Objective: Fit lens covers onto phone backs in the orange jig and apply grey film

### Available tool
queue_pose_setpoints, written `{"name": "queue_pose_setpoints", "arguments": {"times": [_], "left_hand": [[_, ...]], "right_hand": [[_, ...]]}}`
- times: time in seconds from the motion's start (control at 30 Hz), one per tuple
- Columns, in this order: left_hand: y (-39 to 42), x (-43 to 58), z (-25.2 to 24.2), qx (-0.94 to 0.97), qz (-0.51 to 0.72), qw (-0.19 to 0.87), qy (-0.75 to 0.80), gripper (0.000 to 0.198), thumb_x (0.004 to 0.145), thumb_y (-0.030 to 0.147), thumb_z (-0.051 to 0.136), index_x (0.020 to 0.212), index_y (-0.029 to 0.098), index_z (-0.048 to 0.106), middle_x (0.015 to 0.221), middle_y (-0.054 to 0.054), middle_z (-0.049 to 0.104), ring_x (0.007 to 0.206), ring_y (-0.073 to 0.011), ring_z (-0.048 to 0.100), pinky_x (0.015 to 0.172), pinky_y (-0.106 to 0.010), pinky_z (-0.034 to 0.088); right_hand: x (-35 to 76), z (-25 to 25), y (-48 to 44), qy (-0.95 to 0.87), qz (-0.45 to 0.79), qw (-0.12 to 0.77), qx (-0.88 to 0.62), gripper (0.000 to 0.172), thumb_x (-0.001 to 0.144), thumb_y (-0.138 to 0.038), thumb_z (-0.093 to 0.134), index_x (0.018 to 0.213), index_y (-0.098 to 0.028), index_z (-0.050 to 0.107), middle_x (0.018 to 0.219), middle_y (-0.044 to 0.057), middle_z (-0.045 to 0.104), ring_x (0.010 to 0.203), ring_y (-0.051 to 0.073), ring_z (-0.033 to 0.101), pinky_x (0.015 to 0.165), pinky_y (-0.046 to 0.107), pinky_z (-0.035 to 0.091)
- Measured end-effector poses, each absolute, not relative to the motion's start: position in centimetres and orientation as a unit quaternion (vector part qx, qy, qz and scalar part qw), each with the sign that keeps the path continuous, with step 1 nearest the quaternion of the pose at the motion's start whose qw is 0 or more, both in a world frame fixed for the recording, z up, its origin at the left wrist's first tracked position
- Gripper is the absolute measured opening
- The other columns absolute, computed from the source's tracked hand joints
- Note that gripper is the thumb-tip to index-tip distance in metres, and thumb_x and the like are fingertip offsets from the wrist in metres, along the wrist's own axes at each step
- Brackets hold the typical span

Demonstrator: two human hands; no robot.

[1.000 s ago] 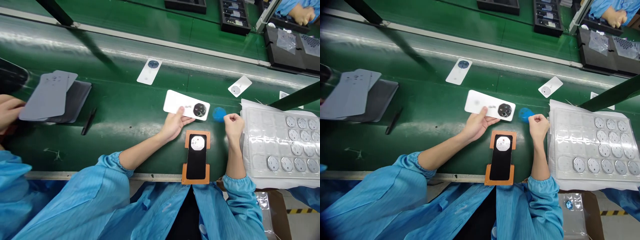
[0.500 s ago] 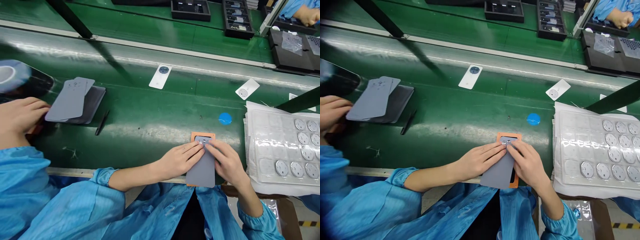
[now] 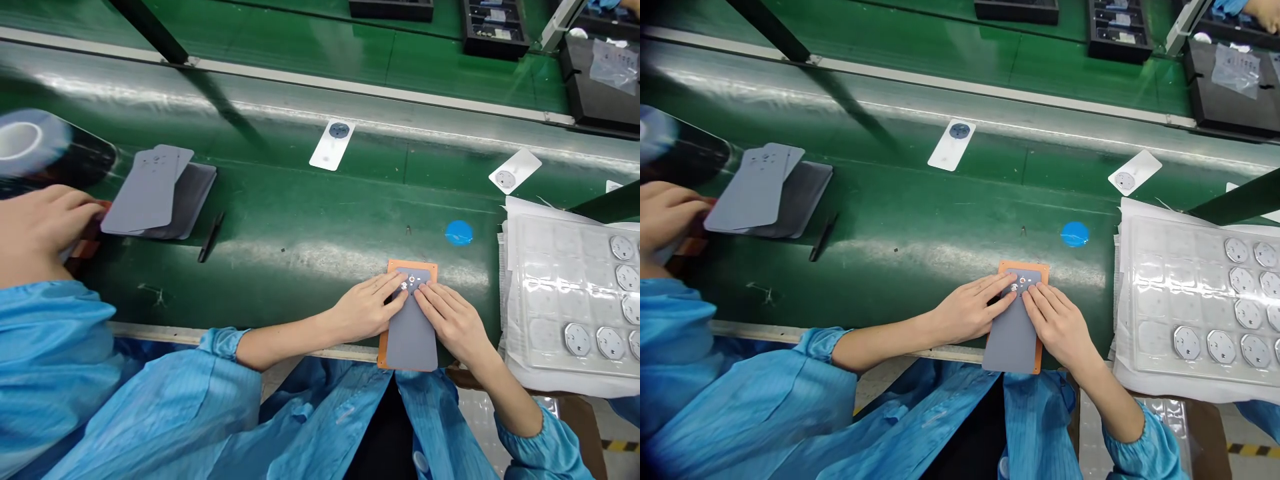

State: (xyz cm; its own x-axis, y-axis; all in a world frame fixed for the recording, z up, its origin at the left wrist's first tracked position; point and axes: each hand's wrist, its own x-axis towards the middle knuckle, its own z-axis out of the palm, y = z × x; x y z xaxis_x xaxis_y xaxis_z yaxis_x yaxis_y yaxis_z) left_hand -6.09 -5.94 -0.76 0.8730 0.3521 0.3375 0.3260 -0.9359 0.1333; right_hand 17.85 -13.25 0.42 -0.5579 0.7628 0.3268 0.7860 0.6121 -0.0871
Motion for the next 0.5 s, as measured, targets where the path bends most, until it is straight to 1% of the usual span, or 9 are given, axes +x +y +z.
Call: {"name": "queue_pose_setpoints", "arguments": {"times": [0.1, 0.17, 0.23, 0.3, 0.37, 0.43, 0.5], "left_hand": [[-6.0, -6.0, -0.9, 0.973, 0.136, 0.040, 0.180, 0.038, 0.088, 0.019, 0.061, 0.123, 0.004, 0.059, 0.143, -0.033, 0.053, 0.137, -0.0401, 0.053, 0.113, -0.051, 0.048], [-6.1, -5.9, -1.0, 0.977, 0.119, 0.044, 0.174, 0.045, 0.084, 0.020, 0.065, 0.125, 0.003, 0.059, 0.146, -0.035, 0.049, 0.141, -0.0431, 0.047, 0.116, -0.054, 0.043], [-6.3, -5.9, -1.0, 0.978, 0.109, 0.056, 0.172, 0.049, 0.084, 0.023, 0.066, 0.128, 0.003, 0.057, 0.148, -0.035, 0.046, 0.144, -0.0439, 0.042, 0.119, -0.057, 0.038], [-6.4, -5.9, -1.0, 0.977, 0.102, 0.067, 0.176, 0.050, 0.087, 0.026, 0.065, 0.130, 0.004, 0.057, 0.151, -0.033, 0.044, 0.146, -0.0429, 0.040, 0.121, -0.058, 0.034], [-6.5, -6.0, -0.9, 0.977, 0.098, 0.064, 0.180, 0.050, 0.089, 0.029, 0.064, 0.131, 0.004, 0.056, 0.151, -0.033, 0.045, 0.145, -0.0425, 0.041, 0.121, -0.058, 0.035], [-6.8, -6.2, -1.0, 0.977, 0.101, 0.053, 0.181, 0.052, 0.088, 0.030, 0.065, 0.132, 0.003, 0.055, 0.148, -0.033, 0.047, 0.143, -0.0428, 0.044, 0.118, -0.057, 0.039], [-7.3, -6.3, -1.0, 0.975, 0.110, 0.038, 0.188, 0.053, 0.088, 0.026, 0.064, 0.134, 0.002, 0.053, 0.146, -0.032, 0.051, 0.141, -0.0410, 0.048, 0.118, -0.054, 0.041]], "right_hand": [[17.3, 0.0, -13.2, -0.877, -0.019, 0.129, -0.462, 0.053, 0.096, -0.001, 0.043, 0.148, -0.010, 0.048, 0.143, 0.016, 0.061, 0.136, 0.029, 0.056, 0.115, 0.047, 0.050], [16.9, -0.1, -13.3, -0.873, -0.007, 0.104, -0.476, 0.056, 0.096, -0.004, 0.040, 0.152, -0.007, 0.043, 0.149, 0.018, 0.054, 0.143, 0.030, 0.049, 0.119, 0.050, 0.045], [16.7, 0.0, -13.4, -0.873, 0.003, 0.087, -0.480, 0.059, 0.095, -0.007, 0.040, 0.153, -0.003, 0.039, 0.152, 0.021, 0.050, 0.147, 0.033, 0.043, 0.121, 0.051, 0.041], [16.6, 0.1, -13.5, -0.876, 0.011, 0.075, -0.476, 0.061, 0.094, -0.009, 0.041, 0.154, 0.000, 0.036, 0.154, 0.023, 0.047, 0.149, 0.035, 0.038, 0.122, 0.053, 0.038], [16.7, 0.2, -13.7, -0.880, 0.011, 0.066, -0.470, 0.064, 0.093, -0.011, 0.042, 0.155, 0.002, 0.033, 0.155, 0.024, 0.045, 0.149, 0.036, 0.036, 0.122, 0.053, 0.038], [16.8, 0.3, -14.2, -0.880, 0.008, 0.061, -0.471, 0.069, 0.092, -0.010, 0.042, 0.158, 0.002, 0.026, 0.156, 0.024, 0.043, 0.149, 0.036, 0.037, 0.122, 0.053, 0.039], [16.9, 0.4, -14.8, -0.878, 0.007, 0.056, -0.475, 0.074, 0.090, -0.008, 0.041, 0.160, 0.001, 0.019, 0.156, 0.024, 0.043, 0.149, 0.035, 0.037, 0.121, 0.052, 0.040]]}}
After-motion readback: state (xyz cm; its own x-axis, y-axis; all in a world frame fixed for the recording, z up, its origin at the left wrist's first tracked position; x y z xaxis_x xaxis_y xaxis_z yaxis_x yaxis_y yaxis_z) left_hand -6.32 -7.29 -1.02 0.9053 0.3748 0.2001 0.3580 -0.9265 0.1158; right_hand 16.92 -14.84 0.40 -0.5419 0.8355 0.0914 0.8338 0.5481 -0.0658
